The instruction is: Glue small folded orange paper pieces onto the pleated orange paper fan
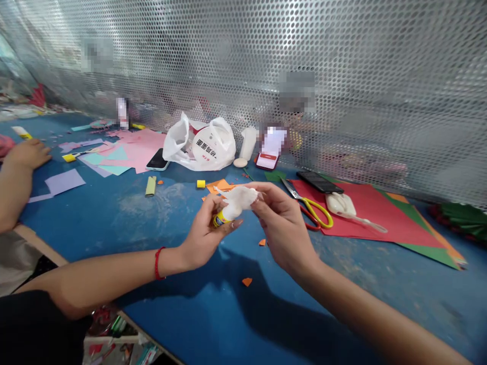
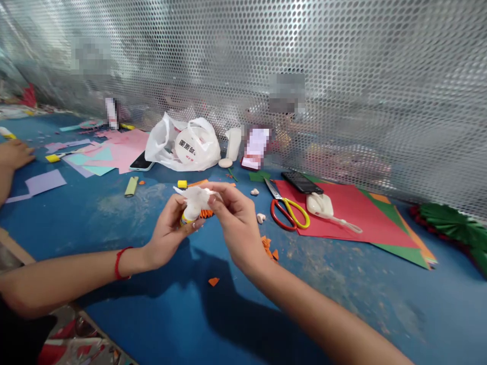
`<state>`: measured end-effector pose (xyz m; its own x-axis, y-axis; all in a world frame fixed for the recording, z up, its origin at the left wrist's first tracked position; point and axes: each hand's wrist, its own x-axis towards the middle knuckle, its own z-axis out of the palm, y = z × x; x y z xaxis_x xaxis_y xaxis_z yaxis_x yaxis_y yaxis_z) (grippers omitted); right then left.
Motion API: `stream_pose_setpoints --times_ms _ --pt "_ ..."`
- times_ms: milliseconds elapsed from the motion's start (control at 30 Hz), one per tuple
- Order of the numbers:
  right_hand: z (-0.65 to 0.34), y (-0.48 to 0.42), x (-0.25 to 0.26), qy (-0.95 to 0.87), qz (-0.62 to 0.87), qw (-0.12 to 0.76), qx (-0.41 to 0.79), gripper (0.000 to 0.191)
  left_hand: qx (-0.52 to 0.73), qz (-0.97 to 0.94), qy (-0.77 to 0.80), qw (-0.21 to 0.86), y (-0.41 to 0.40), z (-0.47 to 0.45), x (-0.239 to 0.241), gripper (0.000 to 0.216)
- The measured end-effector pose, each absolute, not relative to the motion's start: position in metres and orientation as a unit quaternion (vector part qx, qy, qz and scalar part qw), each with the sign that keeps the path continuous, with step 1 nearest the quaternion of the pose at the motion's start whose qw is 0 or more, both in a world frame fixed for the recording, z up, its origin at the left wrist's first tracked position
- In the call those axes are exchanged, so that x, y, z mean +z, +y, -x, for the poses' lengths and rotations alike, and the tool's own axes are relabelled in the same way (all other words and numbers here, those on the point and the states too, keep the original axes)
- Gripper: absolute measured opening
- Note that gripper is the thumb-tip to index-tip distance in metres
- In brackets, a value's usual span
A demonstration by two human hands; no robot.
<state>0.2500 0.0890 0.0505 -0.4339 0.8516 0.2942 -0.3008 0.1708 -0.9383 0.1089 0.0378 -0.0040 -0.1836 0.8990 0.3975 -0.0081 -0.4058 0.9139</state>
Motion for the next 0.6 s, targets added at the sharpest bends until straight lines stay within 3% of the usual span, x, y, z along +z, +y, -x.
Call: stream_pose_setpoints --times_ms 100,233,433,600 --pt "-0.247 0.096 0.041 -0.532 0.261 0.466 0.657 0.012 0.656 -0.499 0.455 0.339 0.041 -0.108 -0.005 0.036" --pt "-0.247 0.11 0.034 -0.417 0.304 0.465 0.719 0.018 0.664 -0.469 0.49 0.315 0.045 -0.104 -0.004 0.026" --pt "-0.253 0.127 0.035 -0.38 0.333 0.456 0.733 0.02 0.618 -0.493 0.48 0.381 0.042 -0.099 -0.004 0.02" --pt "-0.256 0.133 0.037 -0.389 0.38 0.453 0.707 0.023 0.617 -0.515 0.474 0.358 0.046 -0.097 -0.001 0.022"
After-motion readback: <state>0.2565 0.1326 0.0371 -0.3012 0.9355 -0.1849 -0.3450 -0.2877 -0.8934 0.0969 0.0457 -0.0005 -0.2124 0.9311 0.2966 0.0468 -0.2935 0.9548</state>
